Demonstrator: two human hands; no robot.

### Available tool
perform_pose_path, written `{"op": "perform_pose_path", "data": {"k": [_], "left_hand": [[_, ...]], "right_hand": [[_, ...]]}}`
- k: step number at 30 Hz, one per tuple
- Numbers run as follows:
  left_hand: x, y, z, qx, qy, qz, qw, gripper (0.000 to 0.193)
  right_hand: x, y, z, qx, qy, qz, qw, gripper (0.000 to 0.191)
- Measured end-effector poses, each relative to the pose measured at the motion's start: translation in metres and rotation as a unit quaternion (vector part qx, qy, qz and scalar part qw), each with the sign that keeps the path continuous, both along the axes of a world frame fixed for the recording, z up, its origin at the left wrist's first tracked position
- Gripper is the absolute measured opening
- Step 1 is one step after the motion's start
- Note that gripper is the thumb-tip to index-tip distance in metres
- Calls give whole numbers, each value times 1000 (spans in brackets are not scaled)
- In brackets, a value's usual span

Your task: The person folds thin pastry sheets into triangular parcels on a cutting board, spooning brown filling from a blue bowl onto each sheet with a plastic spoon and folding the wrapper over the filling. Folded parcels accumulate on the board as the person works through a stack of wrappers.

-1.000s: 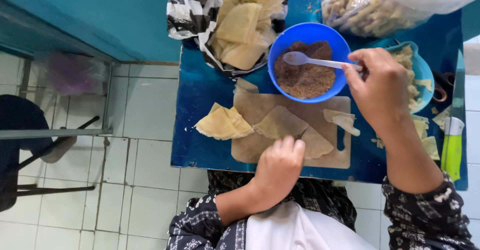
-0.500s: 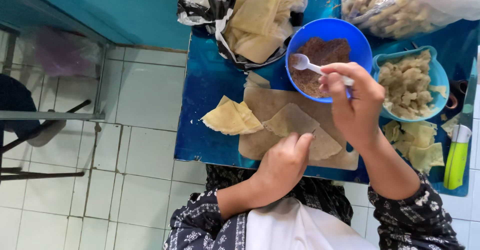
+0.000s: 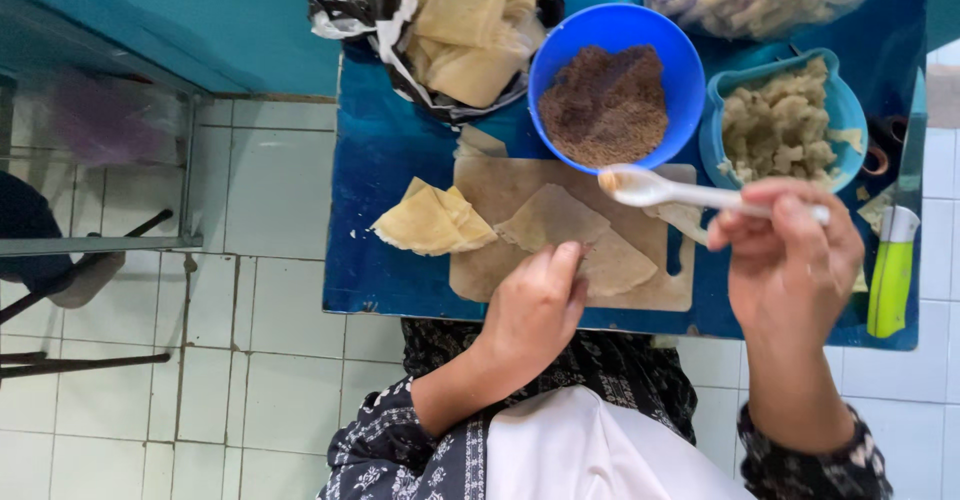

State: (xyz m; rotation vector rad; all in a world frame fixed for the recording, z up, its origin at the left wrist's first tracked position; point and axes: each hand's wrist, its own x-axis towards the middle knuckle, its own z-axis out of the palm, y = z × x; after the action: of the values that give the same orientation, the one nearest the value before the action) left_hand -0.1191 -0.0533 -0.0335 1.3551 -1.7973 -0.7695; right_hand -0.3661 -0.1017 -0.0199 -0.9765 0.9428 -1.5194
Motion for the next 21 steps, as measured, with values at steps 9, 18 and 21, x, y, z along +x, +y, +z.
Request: {"op": "perform_pose_path", "data": {"k": [9, 18, 21], "left_hand": [[-6, 4, 0, -13, 14, 17, 1000, 34], [-6, 5, -6, 21, 117, 31, 992, 38], [-7, 3, -8, 30, 142, 23, 989, 38]], "right_hand": [[-20, 78, -12, -149, 396, 44, 905, 15], [-5, 67, 24, -505, 606, 185, 587, 18], [-1, 59, 34, -536, 572, 140, 605, 17]]}}
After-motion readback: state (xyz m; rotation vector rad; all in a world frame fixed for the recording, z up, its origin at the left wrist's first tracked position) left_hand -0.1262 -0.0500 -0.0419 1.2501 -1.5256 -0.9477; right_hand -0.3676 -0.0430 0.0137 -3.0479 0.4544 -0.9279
